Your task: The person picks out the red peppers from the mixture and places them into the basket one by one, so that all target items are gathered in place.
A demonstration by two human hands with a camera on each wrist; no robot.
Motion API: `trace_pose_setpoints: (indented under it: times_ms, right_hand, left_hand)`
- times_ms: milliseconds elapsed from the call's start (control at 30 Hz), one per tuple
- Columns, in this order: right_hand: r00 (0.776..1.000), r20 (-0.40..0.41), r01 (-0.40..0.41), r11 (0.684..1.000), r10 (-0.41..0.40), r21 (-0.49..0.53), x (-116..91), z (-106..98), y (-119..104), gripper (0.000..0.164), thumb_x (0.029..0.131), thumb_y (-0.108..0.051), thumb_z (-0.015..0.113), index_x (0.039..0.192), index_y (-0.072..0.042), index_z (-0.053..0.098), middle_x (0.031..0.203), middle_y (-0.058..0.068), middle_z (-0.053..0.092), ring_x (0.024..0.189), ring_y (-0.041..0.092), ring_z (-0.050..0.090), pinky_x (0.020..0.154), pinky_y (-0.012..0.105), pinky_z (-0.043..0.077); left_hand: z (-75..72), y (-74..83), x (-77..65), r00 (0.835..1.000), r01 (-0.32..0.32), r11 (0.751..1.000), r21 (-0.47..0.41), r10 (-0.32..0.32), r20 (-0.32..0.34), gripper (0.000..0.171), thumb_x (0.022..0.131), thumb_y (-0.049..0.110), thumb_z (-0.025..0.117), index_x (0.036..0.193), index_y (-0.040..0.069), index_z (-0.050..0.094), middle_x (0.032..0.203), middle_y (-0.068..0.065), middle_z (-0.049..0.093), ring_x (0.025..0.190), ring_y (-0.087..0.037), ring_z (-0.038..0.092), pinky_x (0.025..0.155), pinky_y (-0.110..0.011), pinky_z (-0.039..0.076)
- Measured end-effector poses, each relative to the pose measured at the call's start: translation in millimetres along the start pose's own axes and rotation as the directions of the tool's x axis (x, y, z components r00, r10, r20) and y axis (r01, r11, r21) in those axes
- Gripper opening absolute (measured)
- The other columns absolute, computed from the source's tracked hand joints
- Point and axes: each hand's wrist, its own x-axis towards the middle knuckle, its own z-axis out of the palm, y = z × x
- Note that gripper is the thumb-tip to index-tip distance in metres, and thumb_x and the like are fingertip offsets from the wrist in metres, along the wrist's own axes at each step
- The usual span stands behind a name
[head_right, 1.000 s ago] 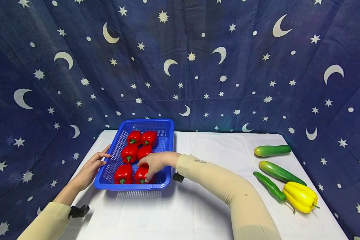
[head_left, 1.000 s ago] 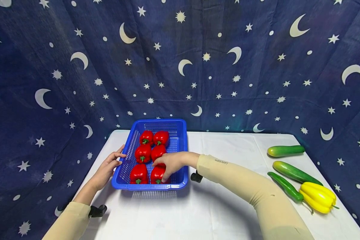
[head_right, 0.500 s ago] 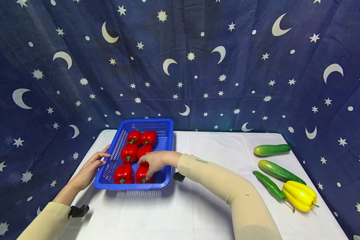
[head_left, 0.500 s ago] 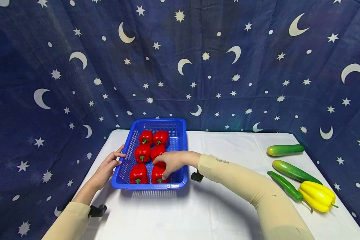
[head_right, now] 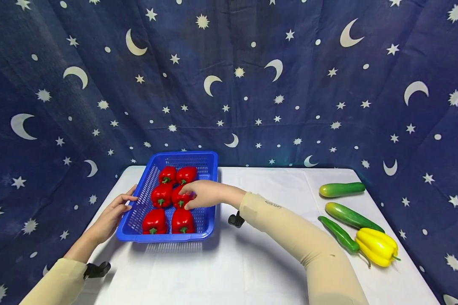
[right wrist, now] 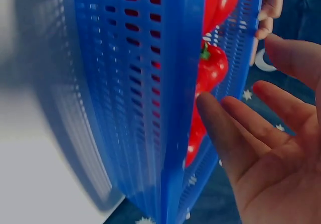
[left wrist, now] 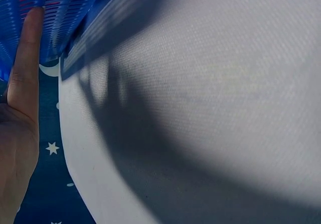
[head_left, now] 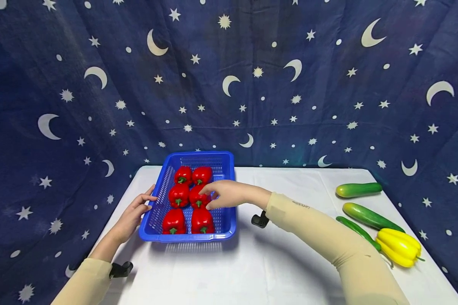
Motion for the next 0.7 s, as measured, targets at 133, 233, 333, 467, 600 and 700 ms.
trace_pose_setpoints:
  times_ms: [133, 233, 333, 467, 600, 700]
  right_hand:
    - [0.995, -0.099, -0.004, 0.999, 0.010, 0.054, -14.7, -6.7, 7.9, 0.046, 0.097, -0.028, 0.069, 0.139, -0.012, 0.062, 0.139, 0.004, 0.062, 0.118, 0.023, 0.064, 0.099, 0.035, 0.050]
    - [0.983, -0.179, -0.007, 0.993, 0.028, 0.117, -28.5, -11.1, 14.7, 0.041, 0.098, -0.026, 0.068, 0.137, -0.015, 0.064, 0.136, 0.000, 0.063, 0.120, 0.023, 0.064, 0.097, 0.034, 0.051]
    - [0.962, -0.273, 0.017, 0.983, 0.034, 0.180, -44.5, -16.8, 24.7, 0.038, 0.098, -0.022, 0.067, 0.135, -0.013, 0.065, 0.136, 0.002, 0.064, 0.120, 0.026, 0.063, 0.098, 0.033, 0.051]
    - [0.925, -0.375, 0.026, 0.975, 0.060, 0.220, -72.2, -24.3, 42.7, 0.038, 0.098, -0.020, 0.068, 0.135, -0.011, 0.065, 0.136, 0.005, 0.063, 0.121, 0.025, 0.063, 0.099, 0.035, 0.051]
    - [0.892, -0.435, -0.014, 0.972, 0.118, 0.235, -109.3, -29.8, 63.2, 0.039, 0.099, -0.020, 0.067, 0.136, -0.010, 0.064, 0.138, 0.006, 0.062, 0.122, 0.025, 0.062, 0.100, 0.040, 0.050]
    - [0.867, -0.466, -0.058, 0.964, 0.178, 0.261, -137.6, -32.4, 81.2, 0.039, 0.099, -0.022, 0.067, 0.137, -0.011, 0.063, 0.140, 0.007, 0.061, 0.124, 0.029, 0.062, 0.101, 0.044, 0.049]
  left_hand:
    - [0.7, -1.2, -3.5, 1.000, 0.007, 1.000, 0.002, -0.007, -0.003, 0.029, 0.103, 0.005, 0.037, 0.130, -0.003, 0.047, 0.172, -0.004, 0.007, 0.153, -0.047, 0.010, 0.088, -0.032, 0.054]
    - [0.9, -3.9, -7.1, 1.000, -0.008, 1.000, -0.009, 0.008, 0.007, 0.029, 0.104, 0.005, 0.038, 0.131, -0.004, 0.046, 0.172, -0.007, 0.006, 0.152, -0.048, 0.007, 0.089, -0.031, 0.054]
    - [-0.1, -5.0, -7.7, 0.999, -0.034, 0.999, -0.008, 0.034, 0.013, 0.029, 0.105, 0.006, 0.038, 0.131, -0.004, 0.046, 0.172, -0.008, 0.005, 0.152, -0.049, 0.006, 0.090, -0.030, 0.053]
    - [-1.2, -3.3, -6.7, 1.000, -0.028, 1.000, -0.004, 0.028, 0.011, 0.029, 0.106, 0.007, 0.037, 0.131, -0.005, 0.045, 0.172, -0.006, 0.006, 0.152, -0.048, 0.006, 0.089, -0.030, 0.054]
    - [0.3, -1.1, -5.3, 1.000, -0.018, 1.000, -0.006, 0.018, 0.021, 0.029, 0.105, 0.006, 0.037, 0.131, -0.005, 0.044, 0.172, -0.007, 0.004, 0.152, -0.049, 0.007, 0.088, -0.031, 0.055]
    - [2.5, 1.8, -2.6, 0.999, -0.027, 1.000, -0.005, 0.027, 0.025, 0.029, 0.106, 0.006, 0.037, 0.131, -0.004, 0.045, 0.172, -0.008, 0.004, 0.151, -0.051, 0.007, 0.088, -0.031, 0.055]
